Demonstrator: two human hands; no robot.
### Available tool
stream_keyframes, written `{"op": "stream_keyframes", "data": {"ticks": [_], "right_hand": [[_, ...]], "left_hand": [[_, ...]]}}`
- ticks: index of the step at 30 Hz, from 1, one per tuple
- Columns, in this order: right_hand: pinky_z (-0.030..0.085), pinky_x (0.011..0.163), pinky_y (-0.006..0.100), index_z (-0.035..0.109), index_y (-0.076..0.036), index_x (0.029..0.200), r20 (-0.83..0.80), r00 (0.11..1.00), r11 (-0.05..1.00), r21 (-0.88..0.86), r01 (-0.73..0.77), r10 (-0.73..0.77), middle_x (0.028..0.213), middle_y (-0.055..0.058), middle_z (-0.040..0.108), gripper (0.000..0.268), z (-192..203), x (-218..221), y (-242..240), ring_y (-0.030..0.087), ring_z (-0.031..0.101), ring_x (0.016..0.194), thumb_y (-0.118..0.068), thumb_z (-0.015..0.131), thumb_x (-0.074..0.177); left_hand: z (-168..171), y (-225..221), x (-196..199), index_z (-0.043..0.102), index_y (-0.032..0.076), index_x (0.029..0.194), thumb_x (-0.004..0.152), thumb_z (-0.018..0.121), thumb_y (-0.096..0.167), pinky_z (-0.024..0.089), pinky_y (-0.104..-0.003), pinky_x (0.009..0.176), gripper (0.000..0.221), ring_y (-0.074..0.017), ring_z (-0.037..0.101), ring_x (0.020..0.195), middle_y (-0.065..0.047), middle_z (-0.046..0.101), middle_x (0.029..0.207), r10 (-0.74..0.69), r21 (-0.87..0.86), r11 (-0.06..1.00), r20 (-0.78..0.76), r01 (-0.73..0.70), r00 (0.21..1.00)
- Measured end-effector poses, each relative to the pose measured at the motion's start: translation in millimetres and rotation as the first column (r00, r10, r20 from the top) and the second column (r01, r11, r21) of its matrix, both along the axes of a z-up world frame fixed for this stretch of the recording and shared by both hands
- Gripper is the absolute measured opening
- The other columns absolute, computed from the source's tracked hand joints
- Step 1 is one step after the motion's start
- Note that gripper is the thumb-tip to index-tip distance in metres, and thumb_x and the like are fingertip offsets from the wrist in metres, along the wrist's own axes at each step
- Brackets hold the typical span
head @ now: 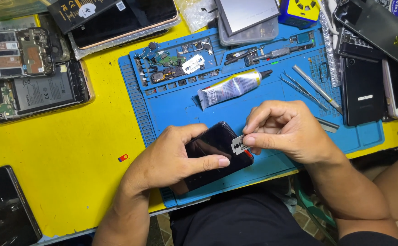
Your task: The person applies adhesive to the frame of a disassembled smartphone using a tube. They then use tweezers to place a small component inside the device. The person attaches the back cover, presses it firmly, and wipes the exterior. Finally, they insert a SIM card into the tray and reassemble the phone.
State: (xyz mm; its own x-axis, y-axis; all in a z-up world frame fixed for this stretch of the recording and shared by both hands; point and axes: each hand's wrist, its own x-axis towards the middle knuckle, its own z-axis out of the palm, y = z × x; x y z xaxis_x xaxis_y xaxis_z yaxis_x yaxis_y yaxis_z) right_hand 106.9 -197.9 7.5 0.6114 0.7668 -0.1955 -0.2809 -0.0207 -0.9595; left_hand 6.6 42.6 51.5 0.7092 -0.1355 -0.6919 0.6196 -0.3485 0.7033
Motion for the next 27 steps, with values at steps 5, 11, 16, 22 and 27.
{"op": "stream_keyframes", "data": {"ticks": [5, 11, 16, 22, 27], "right_hand": [[0.063, 0.060, 0.022, 0.069, 0.002, 0.090, 0.003, 1.000, 1.000, -0.003, 0.006, -0.006, 0.083, 0.016, 0.069, 0.015, 1, 0, -1, 0.020, 0.071, 0.061, 0.002, 0.081, 0.080], [0.063, 0.061, 0.022, 0.068, 0.001, 0.089, 0.006, 1.000, 1.000, -0.010, 0.006, -0.006, 0.084, 0.016, 0.069, 0.016, 0, -2, -3, 0.020, 0.071, 0.062, 0.002, 0.081, 0.079], [0.065, 0.062, 0.023, 0.068, 0.000, 0.089, 0.032, 0.999, 1.000, 0.010, 0.018, -0.019, 0.086, 0.016, 0.068, 0.017, -1, -4, -5, 0.020, 0.071, 0.063, 0.004, 0.081, 0.079], [0.064, 0.062, 0.023, 0.068, -0.001, 0.091, 0.041, 0.999, 0.999, 0.032, 0.019, -0.020, 0.085, 0.017, 0.067, 0.018, -1, -6, -6, 0.021, 0.071, 0.064, 0.006, 0.080, 0.079], [0.065, 0.063, 0.024, 0.069, -0.001, 0.090, 0.054, 0.998, 1.000, 0.024, 0.012, -0.013, 0.087, 0.016, 0.068, 0.018, -3, -5, -8, 0.022, 0.072, 0.064, 0.005, 0.080, 0.079]], "left_hand": [[1, 0, 1, 0.069, 0.014, 0.082, 0.079, 0.086, 0.039, 0.047, -0.027, 0.040, 0.030, -0.0089, 0.054, 0.050, 0.003, 0.059, 0.066, 0.014, -0.002, 1.000, -0.016, -0.014, 1.000], [0, 0, 2, 0.072, 0.016, 0.082, 0.078, 0.085, 0.042, 0.046, -0.027, 0.054, 0.029, -0.0061, 0.051, 0.061, 0.006, 0.061, 0.068, -0.010, 0.010, 1.000, 0.055, 0.009, 0.998], [11, -2, 7, 0.075, 0.014, 0.089, 0.077, 0.084, 0.036, 0.050, -0.027, 0.036, 0.027, -0.0092, 0.059, 0.052, 0.002, 0.072, 0.075, 0.043, -0.016, 0.999, -0.076, -0.044, 0.996], [20, -4, 11, 0.075, 0.013, 0.094, 0.077, 0.084, 0.033, 0.051, -0.029, 0.029, 0.027, -0.0145, 0.061, 0.045, -0.002, 0.073, 0.074, 0.070, -0.031, 0.997, -0.154, -0.075, 0.986], [0, 0, 3, 0.073, 0.015, 0.083, 0.077, 0.086, 0.040, 0.048, -0.027, 0.049, 0.029, -0.0068, 0.053, 0.058, 0.005, 0.062, 0.069, 0.014, 0.014, 1.000, -0.011, -0.014, 1.000]]}}
